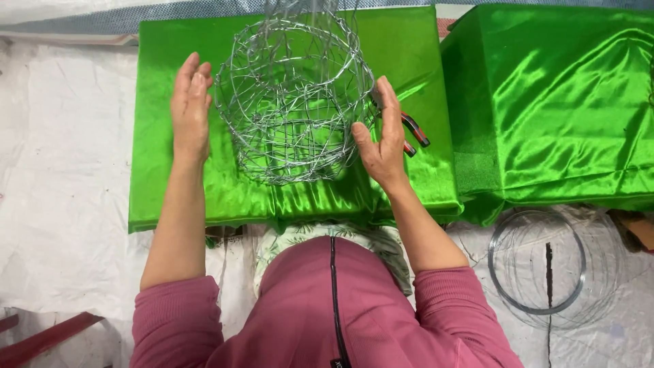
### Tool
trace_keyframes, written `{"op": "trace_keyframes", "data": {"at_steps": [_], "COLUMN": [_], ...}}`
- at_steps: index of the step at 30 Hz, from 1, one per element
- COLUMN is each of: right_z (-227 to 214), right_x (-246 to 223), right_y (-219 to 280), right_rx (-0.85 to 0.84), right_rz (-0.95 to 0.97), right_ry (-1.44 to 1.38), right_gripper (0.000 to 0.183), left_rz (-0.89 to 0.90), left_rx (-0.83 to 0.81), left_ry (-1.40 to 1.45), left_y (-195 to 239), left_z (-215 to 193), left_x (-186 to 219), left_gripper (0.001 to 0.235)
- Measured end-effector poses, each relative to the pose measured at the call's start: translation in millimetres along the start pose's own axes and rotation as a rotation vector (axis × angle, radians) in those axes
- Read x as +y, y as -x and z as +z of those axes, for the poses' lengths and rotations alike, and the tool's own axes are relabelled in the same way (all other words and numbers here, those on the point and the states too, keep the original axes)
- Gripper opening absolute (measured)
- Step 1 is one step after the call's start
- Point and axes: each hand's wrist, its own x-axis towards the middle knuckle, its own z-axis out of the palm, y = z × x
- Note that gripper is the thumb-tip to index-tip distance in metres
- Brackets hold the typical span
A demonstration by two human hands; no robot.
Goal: The person shapes a wire mesh into a basket form by hand, repeatedly bending and twisting the wire to secure the structure. They adjust the basket's shape and tighten connections throughout the process.
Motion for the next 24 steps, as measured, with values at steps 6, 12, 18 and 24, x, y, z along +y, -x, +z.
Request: {"op": "trace_keyframes", "data": {"at_steps": [6,12,18,24], "right_z": [12,24,24,1], "right_x": [26,42,29,58], "right_y": [21,45,20,-41], "right_rx": [0.111,-0.003,-0.009,-0.061], "right_rz": [0.200,0.295,0.296,0.326], "right_ry": [-0.205,-0.314,-0.301,-0.478], "right_gripper": [0.073,0.076,0.083,0.089], "left_rz": [-0.107,-0.333,-0.059,0.006], "left_rx": [-0.006,-0.077,-0.098,-0.183], "left_ry": [0.022,0.057,0.131,-0.103], "left_y": [1,6,38,78], "left_z": [2,14,23,34], "left_x": [-8,-14,-19,11], "left_gripper": [0.084,0.098,0.082,0.100]}}
